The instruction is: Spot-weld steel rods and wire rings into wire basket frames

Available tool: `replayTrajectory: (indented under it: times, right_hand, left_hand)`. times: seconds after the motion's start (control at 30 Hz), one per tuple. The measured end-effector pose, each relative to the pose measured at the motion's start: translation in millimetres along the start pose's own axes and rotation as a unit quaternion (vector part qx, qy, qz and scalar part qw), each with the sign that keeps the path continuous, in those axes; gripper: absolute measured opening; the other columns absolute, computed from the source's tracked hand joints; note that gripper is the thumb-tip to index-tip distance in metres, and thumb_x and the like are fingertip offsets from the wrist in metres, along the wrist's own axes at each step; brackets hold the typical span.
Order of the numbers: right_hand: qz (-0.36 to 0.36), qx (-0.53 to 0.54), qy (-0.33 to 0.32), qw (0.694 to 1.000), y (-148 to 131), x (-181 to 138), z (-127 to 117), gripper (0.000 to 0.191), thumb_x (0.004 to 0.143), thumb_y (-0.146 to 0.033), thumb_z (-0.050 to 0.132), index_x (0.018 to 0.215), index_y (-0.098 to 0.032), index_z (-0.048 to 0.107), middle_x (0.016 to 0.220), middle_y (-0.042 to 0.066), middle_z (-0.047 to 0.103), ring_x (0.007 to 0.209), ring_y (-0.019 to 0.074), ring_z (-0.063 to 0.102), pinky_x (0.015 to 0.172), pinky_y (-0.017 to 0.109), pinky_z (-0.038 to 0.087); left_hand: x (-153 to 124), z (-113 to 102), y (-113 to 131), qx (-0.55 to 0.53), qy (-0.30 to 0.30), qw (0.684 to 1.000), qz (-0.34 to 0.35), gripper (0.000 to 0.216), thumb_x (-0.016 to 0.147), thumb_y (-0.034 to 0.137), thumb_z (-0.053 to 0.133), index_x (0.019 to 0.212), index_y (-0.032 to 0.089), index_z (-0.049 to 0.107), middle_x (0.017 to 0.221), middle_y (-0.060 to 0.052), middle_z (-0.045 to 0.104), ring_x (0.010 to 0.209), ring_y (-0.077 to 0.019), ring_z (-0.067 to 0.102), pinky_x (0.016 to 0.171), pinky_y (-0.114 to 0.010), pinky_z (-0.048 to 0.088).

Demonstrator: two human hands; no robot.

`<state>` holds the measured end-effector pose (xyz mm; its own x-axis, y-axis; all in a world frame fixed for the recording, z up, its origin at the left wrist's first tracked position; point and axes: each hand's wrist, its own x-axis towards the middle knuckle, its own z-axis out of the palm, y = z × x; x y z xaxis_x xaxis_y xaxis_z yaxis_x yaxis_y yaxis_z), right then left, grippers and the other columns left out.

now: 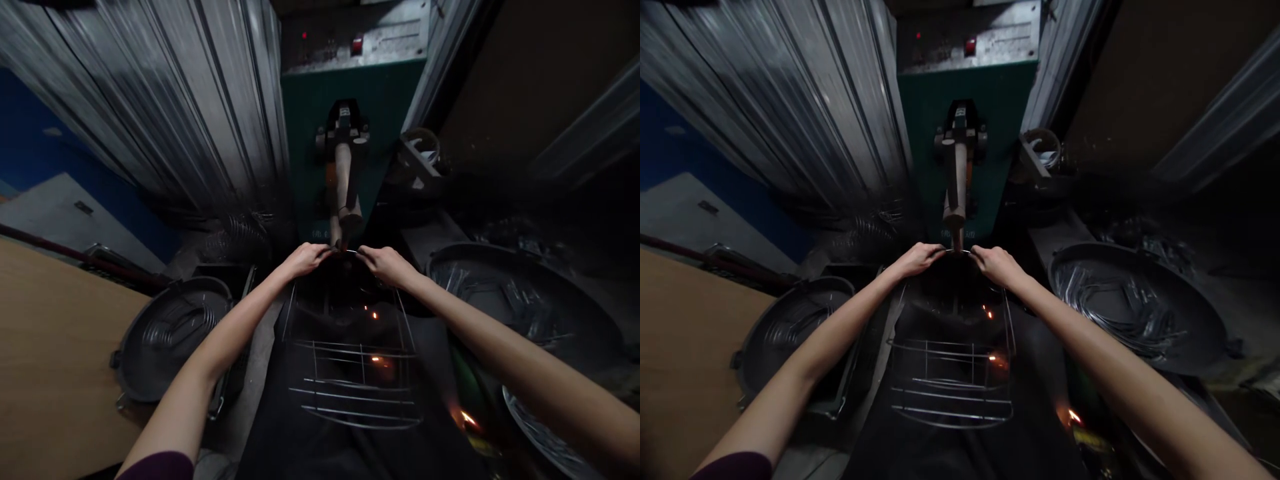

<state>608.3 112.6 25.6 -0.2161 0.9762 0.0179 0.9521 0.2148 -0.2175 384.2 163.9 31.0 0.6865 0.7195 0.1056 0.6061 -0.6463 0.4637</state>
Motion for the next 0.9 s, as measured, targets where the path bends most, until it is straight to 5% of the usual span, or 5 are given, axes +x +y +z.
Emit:
replayTrajectory:
  times: [0.67, 0.9]
  right_hand:
    - [0.013, -0.027, -0.010, 1.000, -10.0, -2.0, -6.0, 0.034, 0.095, -0.041, 0.032, 0.090, -0.022, 0.060, 0.076, 0.005, 0.064, 0.066, 0.0180, 0.059, 0.054, 0.024, 0.030]
    - [0.007, 0.057, -0.046, 0.997, -8.1, -4.6, -15.0, 0.037, 0.096, -0.040, 0.031, 0.087, -0.020, 0.060, 0.079, 0.006, 0.065, 0.070, 0.0170, 0.060, 0.061, 0.023, 0.037]
  left_hand:
    - [-7.7, -3.0, 3.1, 0.014, 0.010, 1.000, -0.022, 0.031, 0.091, 0.030, 0.039, 0.093, 0.015, 0.067, 0.072, -0.003, 0.065, 0.063, -0.0132, 0.055, 0.060, -0.022, 0.034]
    - [-11.2, -5.2, -3.9, -0.013, 0.005, 1.000, -0.024, 0.034, 0.091, 0.033, 0.038, 0.092, 0.017, 0.067, 0.075, -0.003, 0.066, 0.064, -0.0129, 0.055, 0.063, -0.022, 0.038]
